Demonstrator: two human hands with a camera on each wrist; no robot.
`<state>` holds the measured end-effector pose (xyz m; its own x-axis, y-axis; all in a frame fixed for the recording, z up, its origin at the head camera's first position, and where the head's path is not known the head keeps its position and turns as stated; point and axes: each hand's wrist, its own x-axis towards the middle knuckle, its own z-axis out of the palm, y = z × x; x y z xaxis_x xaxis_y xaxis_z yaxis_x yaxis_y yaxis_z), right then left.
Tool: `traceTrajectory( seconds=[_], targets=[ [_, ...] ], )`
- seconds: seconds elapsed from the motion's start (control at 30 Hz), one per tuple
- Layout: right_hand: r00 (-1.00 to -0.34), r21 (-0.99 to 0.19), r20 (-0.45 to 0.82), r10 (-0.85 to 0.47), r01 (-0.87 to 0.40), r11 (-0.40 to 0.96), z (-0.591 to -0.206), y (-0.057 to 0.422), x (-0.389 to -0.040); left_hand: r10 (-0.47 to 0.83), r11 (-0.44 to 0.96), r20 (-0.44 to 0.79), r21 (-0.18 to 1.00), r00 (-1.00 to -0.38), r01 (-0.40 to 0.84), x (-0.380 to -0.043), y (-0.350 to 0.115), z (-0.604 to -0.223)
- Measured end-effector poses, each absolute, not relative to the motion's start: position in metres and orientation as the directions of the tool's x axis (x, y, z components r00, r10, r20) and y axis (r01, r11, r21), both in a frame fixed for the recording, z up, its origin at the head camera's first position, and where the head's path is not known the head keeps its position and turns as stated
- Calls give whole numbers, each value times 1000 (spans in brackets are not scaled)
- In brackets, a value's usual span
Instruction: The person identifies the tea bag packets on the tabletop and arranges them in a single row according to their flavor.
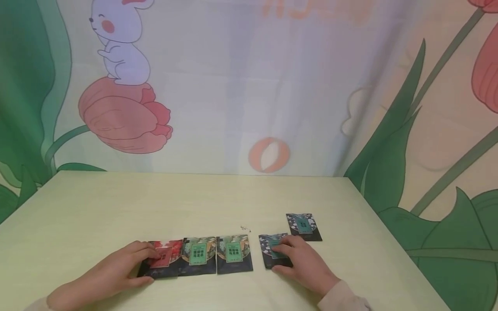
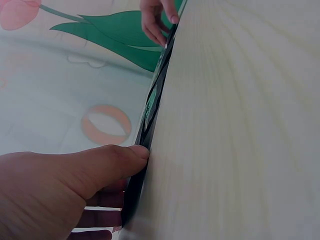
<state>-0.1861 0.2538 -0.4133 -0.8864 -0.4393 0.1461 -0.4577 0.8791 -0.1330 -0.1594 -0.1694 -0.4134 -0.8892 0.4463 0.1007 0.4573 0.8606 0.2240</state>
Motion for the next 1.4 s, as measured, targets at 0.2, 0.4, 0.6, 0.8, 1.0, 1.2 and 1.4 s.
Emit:
traceTrajectory(
  seconds=[0.2,0.4,0.6,0.8,1.0,1.2,1.4],
  targets=[
    [-875,-125,144,-462,-479,869,-411,249,-187,445,863,104,217,-890,456,-159,-169,-413],
    [-874,-140,138,-466,-483,864,-412,245,-188,440,867,98,213,-893,451,-160,-169,-414],
    [-862,-138,143,-486,-504,853,-412,241,-189,439,866,105,215,-892,452,-159,-169,-414],
    [-867,-132,129,-482,-497,858,-411,237,-191,452,859,121,207,-884,468,-159,-169,-414],
    [-880,-140,108,-462,-474,870,-411,233,-192,475,848,148,188,-867,496,-159,-171,-414],
    [-876,-145,108,-470,-482,864,-412,231,-193,476,849,147,182,-867,497,-159,-171,-415],
    [-871,-150,123,-475,-490,859,-412,230,-192,462,855,127,197,-878,479,-159,-171,-413]
  ],
)
